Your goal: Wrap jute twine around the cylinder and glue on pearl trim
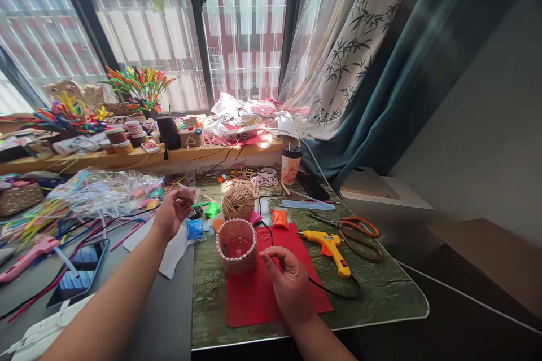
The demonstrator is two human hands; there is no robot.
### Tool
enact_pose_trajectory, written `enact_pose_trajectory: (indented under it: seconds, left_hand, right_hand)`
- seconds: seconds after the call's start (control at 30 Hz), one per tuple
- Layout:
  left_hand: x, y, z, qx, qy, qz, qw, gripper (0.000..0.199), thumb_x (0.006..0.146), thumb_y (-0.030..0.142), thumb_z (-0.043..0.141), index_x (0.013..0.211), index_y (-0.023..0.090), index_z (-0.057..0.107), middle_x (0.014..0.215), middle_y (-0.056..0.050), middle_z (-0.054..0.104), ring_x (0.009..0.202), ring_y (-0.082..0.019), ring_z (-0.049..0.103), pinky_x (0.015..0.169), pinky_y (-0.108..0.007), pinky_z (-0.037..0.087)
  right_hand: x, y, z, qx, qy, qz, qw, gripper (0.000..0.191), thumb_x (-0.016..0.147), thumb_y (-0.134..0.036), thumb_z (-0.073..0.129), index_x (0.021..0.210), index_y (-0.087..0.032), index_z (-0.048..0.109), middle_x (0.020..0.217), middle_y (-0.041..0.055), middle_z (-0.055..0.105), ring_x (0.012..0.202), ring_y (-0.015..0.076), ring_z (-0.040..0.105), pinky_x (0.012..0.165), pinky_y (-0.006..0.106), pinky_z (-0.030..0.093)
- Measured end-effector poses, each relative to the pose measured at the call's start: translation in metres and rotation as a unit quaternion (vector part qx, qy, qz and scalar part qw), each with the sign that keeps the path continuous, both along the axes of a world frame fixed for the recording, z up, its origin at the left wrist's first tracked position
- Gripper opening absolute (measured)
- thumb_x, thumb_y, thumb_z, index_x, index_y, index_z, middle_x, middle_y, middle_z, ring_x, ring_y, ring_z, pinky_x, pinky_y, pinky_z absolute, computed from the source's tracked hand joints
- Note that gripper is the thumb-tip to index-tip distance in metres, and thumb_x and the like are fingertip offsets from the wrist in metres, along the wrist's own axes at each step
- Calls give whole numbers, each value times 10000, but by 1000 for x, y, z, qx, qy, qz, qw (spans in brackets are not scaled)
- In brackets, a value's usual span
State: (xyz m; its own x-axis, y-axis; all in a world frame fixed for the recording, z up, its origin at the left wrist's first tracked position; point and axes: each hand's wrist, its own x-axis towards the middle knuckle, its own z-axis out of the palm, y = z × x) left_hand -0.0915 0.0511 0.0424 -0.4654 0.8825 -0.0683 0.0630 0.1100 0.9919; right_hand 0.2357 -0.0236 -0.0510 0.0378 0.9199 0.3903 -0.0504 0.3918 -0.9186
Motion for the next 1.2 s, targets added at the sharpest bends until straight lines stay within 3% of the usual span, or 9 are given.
enact_pose_trajectory:
  seconds: [0.07, 0.27, 0.37, 0.47, 0.67, 0.83, 1.03, 1.13, 1.2]
  left_hand:
    - [15, -31, 1, 22, -62, -21, 998, 515, 1048, 588, 458, 1110, 166, 748, 1075, -107, 770, 908, -224, 735, 771, -346, 636]
    - [58, -123, -9, 21, -128, -40, 991, 472, 712, 537, 929, 1015, 193, 816, 1002, -72, 801, 818, -191, 709, 656, -242, 572]
    - [75, -159, -14, -10, -85, -131, 988, 466, 728, 554, 927, 1049, 227, 842, 1123, -84, 812, 1043, -267, 732, 878, -307, 596]
    - [86, -180, -20, -44, -49, -231, 971, 446, 740, 556, 918, 1054, 248, 840, 1075, -74, 815, 1005, -282, 747, 881, -336, 601]
    - [90, -186, -38, -59, -38, -231, 970, 479, 799, 602, 852, 1109, 247, 763, 1001, -64, 821, 927, -263, 748, 832, -328, 592]
    - [91, -183, -45, -29, 58, -250, 966, 410, 811, 548, 840, 1050, 224, 760, 909, -49, 775, 845, -236, 691, 764, -301, 547]
    - [88, -177, -47, -38, 19, -227, 973, 459, 839, 514, 820, 1197, 247, 716, 1031, -76, 788, 928, -280, 729, 826, -361, 574]
    - [86, -175, -47, 31, 148, -136, 979, 470, 784, 419, 874, 1216, 301, 731, 1203, -93, 751, 1065, -311, 704, 916, -404, 565]
    - [86, -176, -45, 84, 240, -141, 957, 285, 797, 371, 868, 1063, 315, 782, 1206, -90, 733, 1132, -315, 672, 982, -412, 539]
  right_hand:
    - [2, 0, 1, 17, -8, -7, 1000, 162, 965, -372, 771, 892, -227, 768, 852, 47, 779, 808, 218, 736, 784, 327, 589]
    - [0, -37, 28, 89, -22, 75, 993, 156, 1026, -257, 664, 1120, -255, 788, 971, 76, 807, 910, 229, 753, 848, 355, 593]
    - [-14, -70, 37, -59, 52, 186, 979, 267, 973, -397, 764, 1193, -244, 774, 1016, 95, 799, 881, 229, 754, 797, 352, 616]
    - [-28, -87, 34, -249, 118, 277, 921, 467, 855, -601, 847, 1062, -187, 781, 824, 67, 766, 685, 187, 701, 646, 316, 600]
    - [-31, -81, 18, -388, 147, 265, 871, 606, 623, -681, 968, 840, -154, 764, 710, 43, 720, 632, 175, 672, 567, 297, 582]
    - [-28, -80, 17, -404, 124, 252, 870, 628, 600, -688, 974, 833, -145, 762, 641, 26, 702, 579, 159, 649, 555, 292, 576]
    - [-35, -77, 27, -411, 133, 240, 870, 553, 634, -614, 990, 805, -145, 751, 673, 32, 730, 622, 157, 665, 628, 295, 578]
    - [-41, -73, 27, -426, 149, 215, 867, 559, 589, -601, 1012, 771, -152, 731, 659, 16, 711, 611, 143, 637, 591, 262, 535]
    - [-45, -70, 27, -423, 145, 210, 869, 570, 576, -614, 1009, 751, -153, 724, 633, 8, 689, 588, 134, 607, 556, 243, 489]
